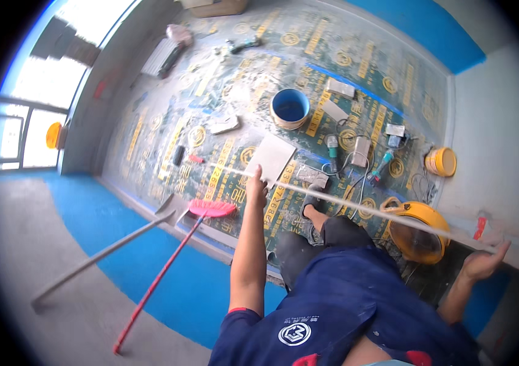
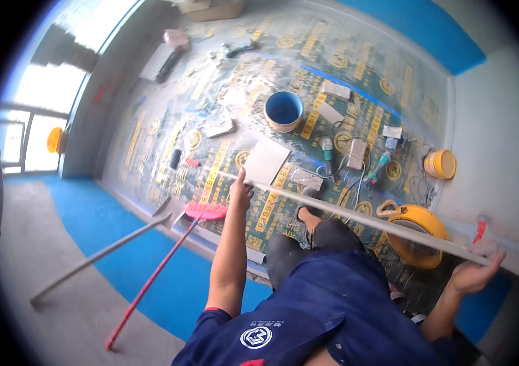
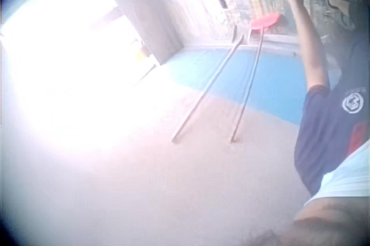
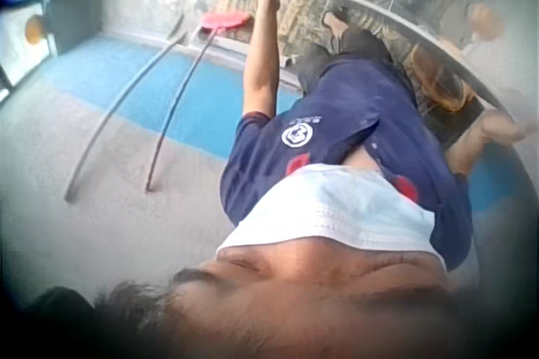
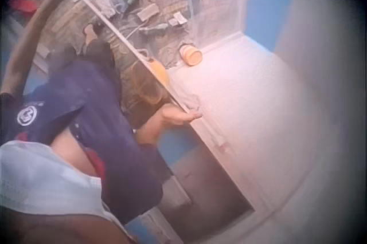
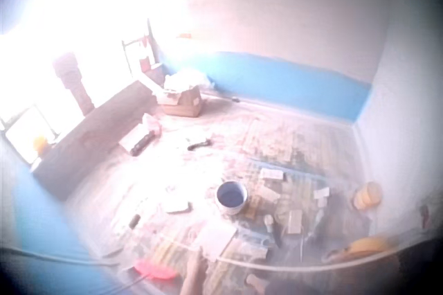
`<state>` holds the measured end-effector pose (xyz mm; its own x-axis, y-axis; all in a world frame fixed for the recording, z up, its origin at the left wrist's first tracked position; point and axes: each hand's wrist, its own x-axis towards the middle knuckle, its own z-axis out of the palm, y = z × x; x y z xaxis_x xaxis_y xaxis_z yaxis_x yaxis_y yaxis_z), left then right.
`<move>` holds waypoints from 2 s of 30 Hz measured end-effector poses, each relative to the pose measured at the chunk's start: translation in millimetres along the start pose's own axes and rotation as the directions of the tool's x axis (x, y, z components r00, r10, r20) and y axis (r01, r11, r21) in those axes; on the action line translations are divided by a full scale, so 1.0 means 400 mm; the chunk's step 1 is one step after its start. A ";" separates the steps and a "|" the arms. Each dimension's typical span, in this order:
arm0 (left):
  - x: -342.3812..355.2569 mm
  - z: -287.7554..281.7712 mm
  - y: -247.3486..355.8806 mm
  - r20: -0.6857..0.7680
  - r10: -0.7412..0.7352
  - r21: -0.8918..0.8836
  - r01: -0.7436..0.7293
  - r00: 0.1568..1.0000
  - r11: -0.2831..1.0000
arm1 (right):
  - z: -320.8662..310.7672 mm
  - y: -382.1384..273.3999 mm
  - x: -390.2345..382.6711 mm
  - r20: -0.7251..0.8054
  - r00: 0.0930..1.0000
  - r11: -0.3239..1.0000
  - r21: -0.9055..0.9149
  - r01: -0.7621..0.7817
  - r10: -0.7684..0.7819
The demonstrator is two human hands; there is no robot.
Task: The person positions a large rectangular tile on the floor, then uses an angle grinder to cut along a marked line. The person holds the tile steady with one hand while guiding the grinder with the other, completing a straight cut through the tile.
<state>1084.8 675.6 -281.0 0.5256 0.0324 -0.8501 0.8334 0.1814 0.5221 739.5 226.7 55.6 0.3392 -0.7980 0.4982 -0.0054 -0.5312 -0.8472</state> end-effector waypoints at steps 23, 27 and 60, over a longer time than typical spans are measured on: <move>0.866 -0.267 0.246 -0.058 -0.370 0.834 -0.159 0.927 -0.529 | 0.067 -0.440 -0.185 -0.493 0.767 0.910 0.178 -0.374 0.411; 0.979 -0.279 0.188 -0.047 -0.410 0.812 -0.204 0.911 -0.547 | -0.119 -0.521 -0.220 -0.303 0.823 0.873 0.250 -0.418 0.480; 0.492 0.337 0.828 0.011 0.210 0.443 0.184 0.978 -0.877 | -0.647 0.075 -0.708 -0.787 0.399 0.782 0.163 -0.601 0.470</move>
<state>1487.1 609.6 -266.2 0.6906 0.0594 -0.7208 -0.5589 -0.5888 -0.5839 399.8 363.0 -63.1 -0.6079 -0.7922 -0.0543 -0.0552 0.1104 -0.9924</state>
